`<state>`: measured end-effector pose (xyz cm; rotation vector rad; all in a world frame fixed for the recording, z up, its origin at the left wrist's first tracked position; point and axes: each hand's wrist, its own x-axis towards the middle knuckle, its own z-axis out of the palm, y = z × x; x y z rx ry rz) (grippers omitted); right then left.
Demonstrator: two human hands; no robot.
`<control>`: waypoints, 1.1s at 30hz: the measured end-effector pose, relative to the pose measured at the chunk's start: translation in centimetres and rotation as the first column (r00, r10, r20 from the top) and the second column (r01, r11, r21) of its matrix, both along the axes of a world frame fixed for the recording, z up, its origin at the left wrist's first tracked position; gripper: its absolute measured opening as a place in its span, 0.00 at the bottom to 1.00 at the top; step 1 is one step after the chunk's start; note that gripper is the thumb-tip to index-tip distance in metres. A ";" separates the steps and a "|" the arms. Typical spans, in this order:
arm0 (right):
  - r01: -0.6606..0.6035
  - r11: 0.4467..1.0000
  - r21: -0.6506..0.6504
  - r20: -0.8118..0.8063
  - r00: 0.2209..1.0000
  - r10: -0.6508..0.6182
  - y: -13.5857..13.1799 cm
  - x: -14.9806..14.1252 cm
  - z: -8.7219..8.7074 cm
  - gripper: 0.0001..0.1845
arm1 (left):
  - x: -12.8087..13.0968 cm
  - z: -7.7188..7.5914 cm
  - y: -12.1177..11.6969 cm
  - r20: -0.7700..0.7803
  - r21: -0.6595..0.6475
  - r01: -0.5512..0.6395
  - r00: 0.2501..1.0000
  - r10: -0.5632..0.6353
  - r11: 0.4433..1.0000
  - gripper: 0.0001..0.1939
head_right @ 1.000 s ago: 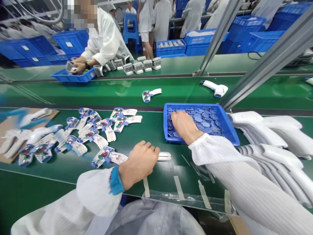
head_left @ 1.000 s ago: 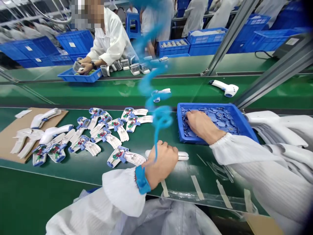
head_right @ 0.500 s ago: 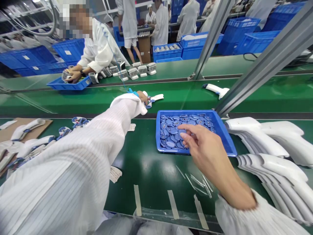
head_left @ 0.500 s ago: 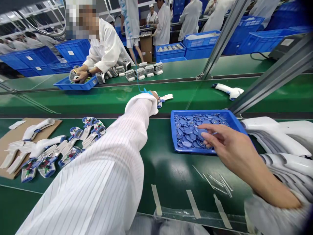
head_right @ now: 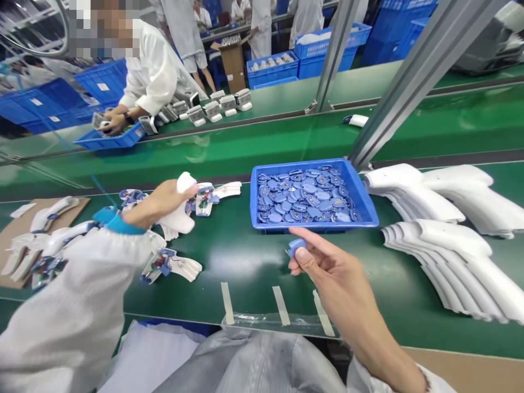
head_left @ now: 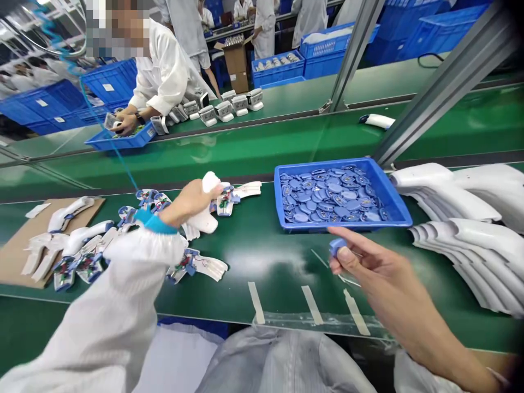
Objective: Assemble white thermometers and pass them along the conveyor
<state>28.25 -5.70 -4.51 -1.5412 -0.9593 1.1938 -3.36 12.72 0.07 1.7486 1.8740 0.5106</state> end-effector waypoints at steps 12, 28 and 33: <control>-0.002 0.987 0.160 -0.011 1.000 0.004 -1.4 -5.5 1.9 0.24 | 9.4 -2.0 -16.4 0.407 0.027 0.502 0.784 -0.468 0.864 0.14; -0.358 0.877 0.319 0.594 0.797 0.109 -1.8 -4.6 0.1 0.17 | 9.0 -2.9 -15.8 0.073 0.032 0.663 0.744 -0.664 0.748 0.13; -0.209 0.938 0.277 0.552 0.834 0.023 -2.9 -3.8 -1.5 0.16 | 9.0 -4.7 -16.5 -0.050 0.212 0.642 0.760 -0.648 0.737 0.14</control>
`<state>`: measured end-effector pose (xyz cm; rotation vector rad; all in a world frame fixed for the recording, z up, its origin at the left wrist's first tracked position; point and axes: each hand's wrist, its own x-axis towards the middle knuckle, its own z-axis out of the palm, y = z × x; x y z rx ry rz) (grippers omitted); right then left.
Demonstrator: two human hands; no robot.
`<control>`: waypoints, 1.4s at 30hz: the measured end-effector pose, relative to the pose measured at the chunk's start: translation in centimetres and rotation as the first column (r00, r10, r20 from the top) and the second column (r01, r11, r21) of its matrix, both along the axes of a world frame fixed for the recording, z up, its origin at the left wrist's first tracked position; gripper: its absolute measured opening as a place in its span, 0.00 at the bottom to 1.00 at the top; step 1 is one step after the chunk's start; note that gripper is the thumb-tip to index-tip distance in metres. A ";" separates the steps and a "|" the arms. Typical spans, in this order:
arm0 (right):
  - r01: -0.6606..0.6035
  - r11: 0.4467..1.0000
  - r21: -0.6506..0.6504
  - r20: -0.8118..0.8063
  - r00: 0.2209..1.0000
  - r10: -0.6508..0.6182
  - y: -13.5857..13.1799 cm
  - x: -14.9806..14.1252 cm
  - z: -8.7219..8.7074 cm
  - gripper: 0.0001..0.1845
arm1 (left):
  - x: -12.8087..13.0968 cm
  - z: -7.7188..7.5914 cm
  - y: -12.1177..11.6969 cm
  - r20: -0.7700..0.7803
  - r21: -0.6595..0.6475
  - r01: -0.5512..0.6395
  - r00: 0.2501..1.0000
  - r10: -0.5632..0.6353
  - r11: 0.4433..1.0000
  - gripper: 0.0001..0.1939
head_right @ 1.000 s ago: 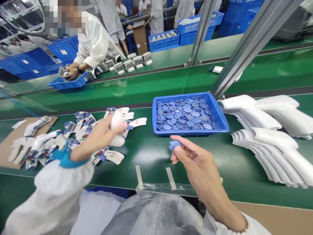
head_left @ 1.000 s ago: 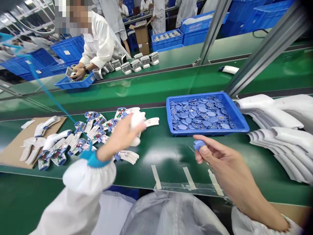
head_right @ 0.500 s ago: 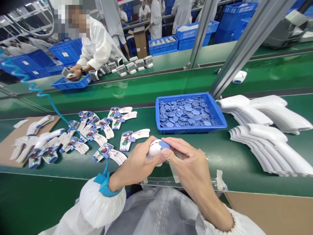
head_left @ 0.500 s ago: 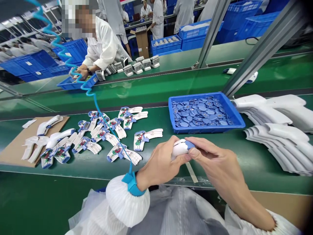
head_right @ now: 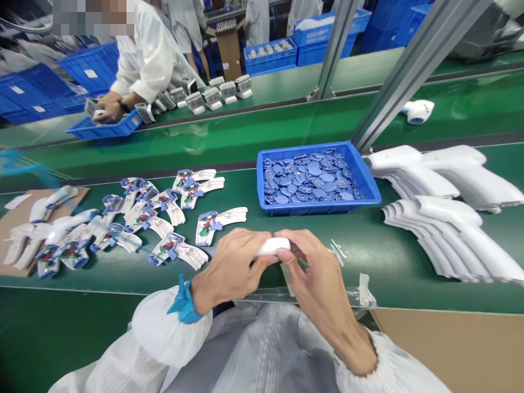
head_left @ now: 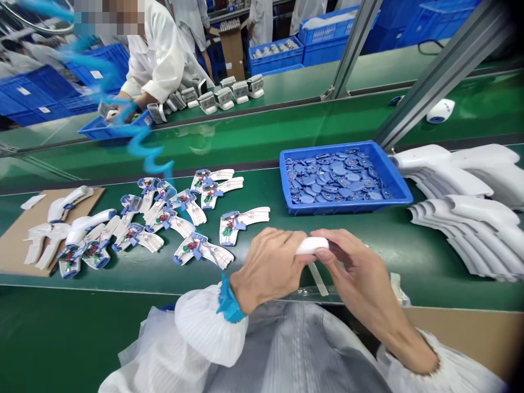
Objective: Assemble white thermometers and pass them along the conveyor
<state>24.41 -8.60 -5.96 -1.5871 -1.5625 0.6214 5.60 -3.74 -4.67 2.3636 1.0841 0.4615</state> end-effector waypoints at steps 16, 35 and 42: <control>-0.098 0.754 -0.650 -0.409 0.881 -0.238 -1.6 -1.4 -1.2 0.27 | -0.3 -2.6 0.1 0.458 -0.101 -0.318 0.826 0.328 0.943 0.19; -0.273 0.872 -0.406 -0.249 0.951 0.182 -2.8 1.3 -4.1 0.25 | -1.6 -1.7 0.1 0.549 -0.523 0.090 0.796 0.254 0.847 0.22; -0.332 0.857 -0.395 -0.080 0.941 0.329 -0.4 -0.1 -3.1 0.24 | -5.3 0.3 0.4 0.268 -0.432 -0.017 0.952 0.146 0.902 0.13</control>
